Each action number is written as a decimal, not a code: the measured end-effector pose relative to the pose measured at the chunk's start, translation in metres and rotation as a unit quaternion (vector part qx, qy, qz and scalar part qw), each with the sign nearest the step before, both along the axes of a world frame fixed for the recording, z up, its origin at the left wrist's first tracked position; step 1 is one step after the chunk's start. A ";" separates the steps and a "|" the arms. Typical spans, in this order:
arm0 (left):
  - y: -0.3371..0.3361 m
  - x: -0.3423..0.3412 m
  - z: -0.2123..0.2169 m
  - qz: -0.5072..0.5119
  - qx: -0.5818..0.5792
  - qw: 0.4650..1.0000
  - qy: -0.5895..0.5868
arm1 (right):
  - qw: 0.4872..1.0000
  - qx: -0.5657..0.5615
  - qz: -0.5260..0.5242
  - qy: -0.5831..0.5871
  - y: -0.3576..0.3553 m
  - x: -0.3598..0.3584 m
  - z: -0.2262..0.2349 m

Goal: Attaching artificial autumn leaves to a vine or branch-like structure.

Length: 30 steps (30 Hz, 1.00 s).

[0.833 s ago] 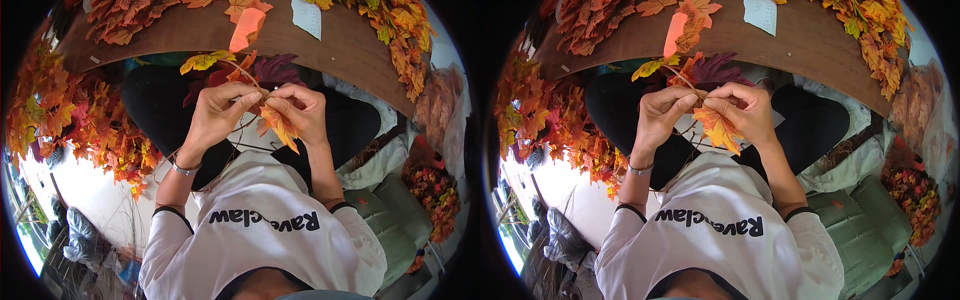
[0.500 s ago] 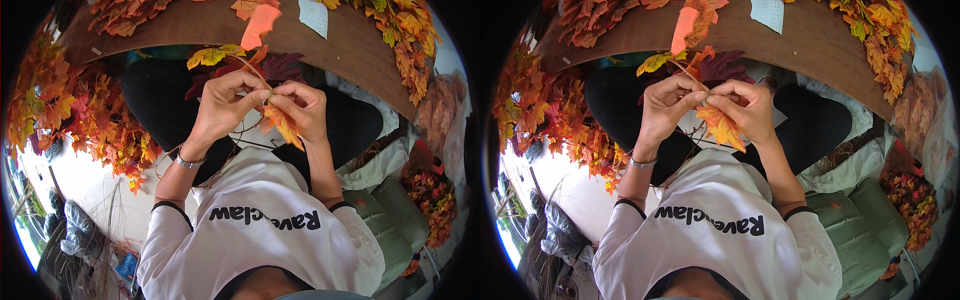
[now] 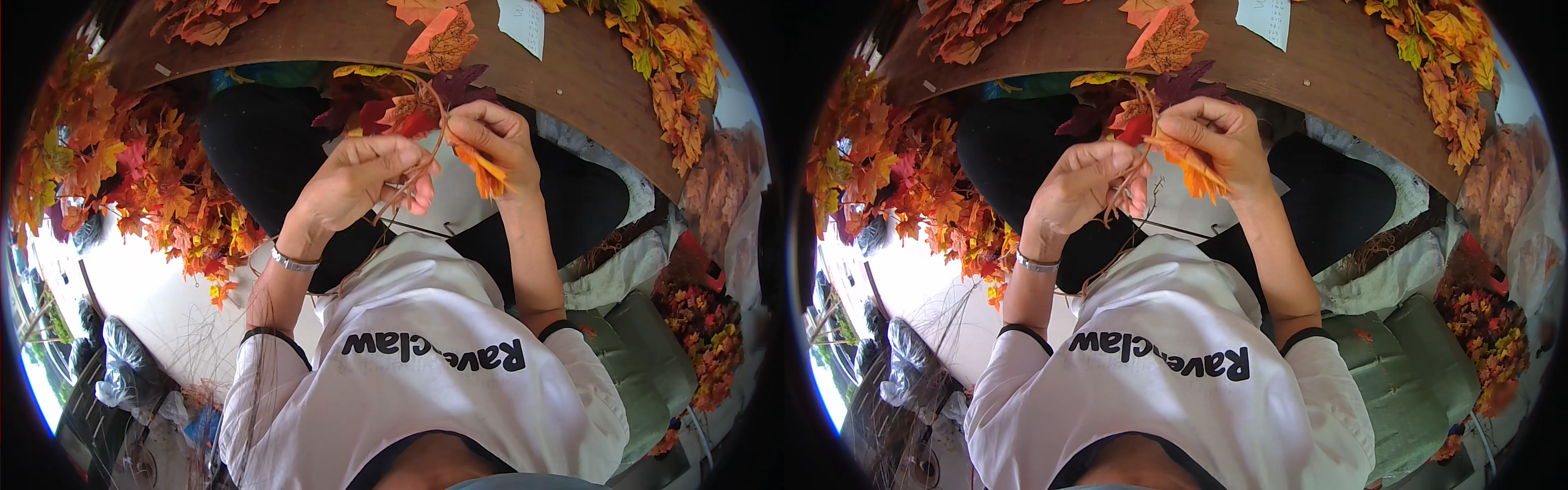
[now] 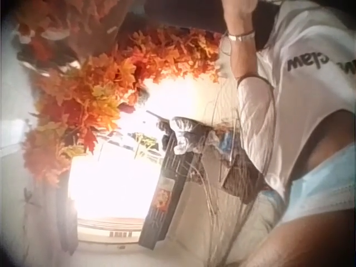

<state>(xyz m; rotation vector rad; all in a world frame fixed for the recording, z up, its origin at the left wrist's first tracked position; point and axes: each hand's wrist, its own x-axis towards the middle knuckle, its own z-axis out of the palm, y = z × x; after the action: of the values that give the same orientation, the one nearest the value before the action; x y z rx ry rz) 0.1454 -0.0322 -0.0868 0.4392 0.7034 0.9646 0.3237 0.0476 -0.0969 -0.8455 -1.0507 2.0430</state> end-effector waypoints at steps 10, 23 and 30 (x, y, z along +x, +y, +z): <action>-0.026 -0.008 0.017 0.065 0.134 0.947 0.286 | 1.000 -0.013 -0.003 -0.005 0.011 -0.018 0.003; -0.052 -0.001 0.023 0.188 0.039 0.933 0.304 | 0.995 0.016 0.058 -0.084 0.023 -0.043 0.005; -0.056 -0.006 0.003 0.243 -0.054 0.961 -0.118 | 0.956 0.157 0.164 -0.185 0.025 -0.061 0.003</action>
<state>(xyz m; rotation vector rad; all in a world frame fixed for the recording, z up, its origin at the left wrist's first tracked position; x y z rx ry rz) 0.1394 -0.0885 -0.0836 0.0463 0.6544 1.4077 0.2628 0.0730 -0.0941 -0.9531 -1.7747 1.9371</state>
